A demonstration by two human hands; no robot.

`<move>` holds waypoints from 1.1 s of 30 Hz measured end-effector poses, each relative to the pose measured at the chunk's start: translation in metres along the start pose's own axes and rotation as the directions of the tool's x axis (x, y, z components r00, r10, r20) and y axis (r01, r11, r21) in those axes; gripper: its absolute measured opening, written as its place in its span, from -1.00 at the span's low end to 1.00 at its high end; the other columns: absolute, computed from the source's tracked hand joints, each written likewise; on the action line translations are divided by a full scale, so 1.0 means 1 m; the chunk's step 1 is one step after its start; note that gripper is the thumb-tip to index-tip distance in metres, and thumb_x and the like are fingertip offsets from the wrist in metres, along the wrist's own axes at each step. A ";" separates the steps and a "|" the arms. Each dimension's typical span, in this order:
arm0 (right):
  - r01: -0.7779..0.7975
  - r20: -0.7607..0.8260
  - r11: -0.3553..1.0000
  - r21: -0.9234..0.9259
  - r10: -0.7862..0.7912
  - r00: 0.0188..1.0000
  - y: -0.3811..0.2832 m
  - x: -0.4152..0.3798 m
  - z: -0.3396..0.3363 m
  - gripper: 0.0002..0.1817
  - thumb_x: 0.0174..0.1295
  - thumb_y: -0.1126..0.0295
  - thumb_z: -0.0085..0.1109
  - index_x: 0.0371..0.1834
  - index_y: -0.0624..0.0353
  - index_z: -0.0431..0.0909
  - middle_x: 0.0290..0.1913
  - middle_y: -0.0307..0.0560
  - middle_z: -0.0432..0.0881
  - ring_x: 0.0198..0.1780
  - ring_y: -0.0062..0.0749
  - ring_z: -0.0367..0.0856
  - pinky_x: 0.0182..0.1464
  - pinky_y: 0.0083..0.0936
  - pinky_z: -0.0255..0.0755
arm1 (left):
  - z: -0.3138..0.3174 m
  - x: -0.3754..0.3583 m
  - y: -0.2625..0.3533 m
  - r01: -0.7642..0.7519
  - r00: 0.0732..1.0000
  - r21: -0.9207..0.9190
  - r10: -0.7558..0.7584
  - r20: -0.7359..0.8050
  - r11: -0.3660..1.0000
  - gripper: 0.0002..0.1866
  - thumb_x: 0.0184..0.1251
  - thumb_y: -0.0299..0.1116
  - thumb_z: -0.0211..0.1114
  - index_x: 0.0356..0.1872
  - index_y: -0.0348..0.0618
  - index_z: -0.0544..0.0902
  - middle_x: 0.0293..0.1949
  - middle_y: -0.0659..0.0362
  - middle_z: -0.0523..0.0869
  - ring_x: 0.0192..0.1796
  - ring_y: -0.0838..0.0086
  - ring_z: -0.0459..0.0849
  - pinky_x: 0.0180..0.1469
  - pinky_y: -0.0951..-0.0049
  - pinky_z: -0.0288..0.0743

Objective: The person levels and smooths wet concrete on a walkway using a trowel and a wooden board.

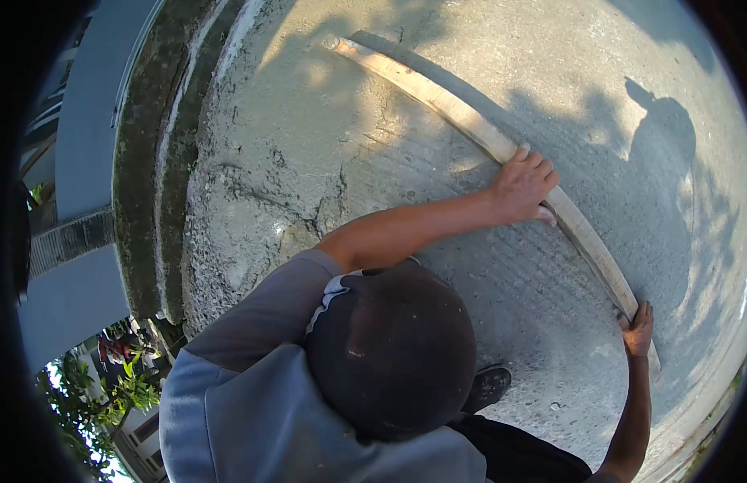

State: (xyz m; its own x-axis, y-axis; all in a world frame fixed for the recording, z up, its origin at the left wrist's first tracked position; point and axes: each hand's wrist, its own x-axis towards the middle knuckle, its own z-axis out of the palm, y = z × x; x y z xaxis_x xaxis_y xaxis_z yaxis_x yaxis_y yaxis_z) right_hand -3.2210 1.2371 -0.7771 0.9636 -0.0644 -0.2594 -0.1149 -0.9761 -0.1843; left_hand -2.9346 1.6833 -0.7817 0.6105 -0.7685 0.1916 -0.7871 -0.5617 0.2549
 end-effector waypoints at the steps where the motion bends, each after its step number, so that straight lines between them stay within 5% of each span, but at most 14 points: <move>1: -0.025 -0.022 1.000 0.004 0.025 0.999 0.004 0.005 0.003 -0.28 0.18 -0.11 0.46 0.01 0.34 0.37 -0.08 0.33 0.48 -0.05 0.40 0.49 0.03 0.11 0.43 | -0.004 0.013 -0.011 -0.029 0.999 0.021 0.028 0.046 0.999 -0.14 0.00 0.48 0.44 -0.02 -0.19 0.69 -0.07 0.07 0.67 0.07 0.25 0.56 0.30 0.08 0.31; 7: 0.097 -0.074 0.995 0.005 -0.097 0.993 -0.099 0.090 -0.002 -0.44 0.26 0.02 0.44 -0.06 0.31 0.45 -0.12 0.22 0.54 -0.07 0.25 0.59 -0.05 -0.02 0.52 | -0.039 0.004 -0.113 0.059 0.992 0.081 -0.067 0.106 0.995 -0.02 -0.13 0.58 0.43 0.05 -0.16 0.70 -0.08 0.12 0.69 0.10 0.26 0.58 0.29 0.21 0.29; 15: 0.388 -0.057 0.921 -0.023 -0.389 0.920 -0.257 0.150 0.001 -0.45 0.16 -0.02 0.49 -0.15 0.22 0.49 -0.16 0.11 0.59 -0.08 0.10 0.63 -0.06 -0.08 0.54 | -0.097 -0.181 -0.172 0.362 0.909 0.286 -0.404 0.102 0.887 0.00 -0.18 0.61 0.43 0.04 -0.14 0.67 -0.03 0.10 0.69 0.20 0.20 0.56 0.33 0.14 0.31; 18: 0.494 -0.015 0.866 -0.076 -0.497 0.868 -0.260 0.138 0.002 -0.48 0.10 0.05 0.51 -0.14 0.18 0.48 -0.15 0.05 0.59 -0.03 0.01 0.64 0.00 -0.12 0.51 | -0.102 -0.233 -0.115 0.502 0.832 0.260 -0.543 0.114 0.825 -0.06 -0.15 0.57 0.46 -0.05 -0.16 0.65 -0.04 0.07 0.65 0.09 0.17 0.52 0.30 0.09 0.28; 28: 0.352 0.039 0.934 -0.070 -0.350 0.936 -0.090 0.015 0.006 -0.40 0.20 -0.12 0.39 -0.16 0.24 0.44 -0.19 0.16 0.50 -0.10 0.18 0.51 -0.01 -0.01 0.42 | -0.033 -0.169 0.033 0.310 0.950 -0.001 -0.310 -0.018 0.951 -0.21 -0.08 0.36 0.56 -0.08 -0.16 0.61 -0.10 0.11 0.54 0.08 0.16 0.49 0.32 -0.02 0.26; 33: 0.335 0.041 0.941 -0.045 -0.333 0.942 -0.107 0.012 0.013 -0.39 0.22 -0.13 0.37 -0.12 0.26 0.45 -0.15 0.17 0.50 -0.10 0.18 0.52 -0.01 -0.03 0.41 | -0.036 -0.176 0.004 0.296 0.955 0.007 -0.296 0.029 0.955 -0.19 -0.09 0.34 0.57 -0.04 -0.17 0.62 -0.10 0.10 0.56 0.07 0.15 0.50 0.34 -0.03 0.26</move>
State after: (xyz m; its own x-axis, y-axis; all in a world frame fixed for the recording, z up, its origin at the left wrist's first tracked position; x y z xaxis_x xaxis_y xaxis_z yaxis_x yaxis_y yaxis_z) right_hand -3.2006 1.3432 -0.7730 0.9362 0.2729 -0.2216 0.2254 -0.9497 -0.2174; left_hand -3.0415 1.8272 -0.7804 0.8134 -0.5762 0.0797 -0.5716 -0.7663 0.2932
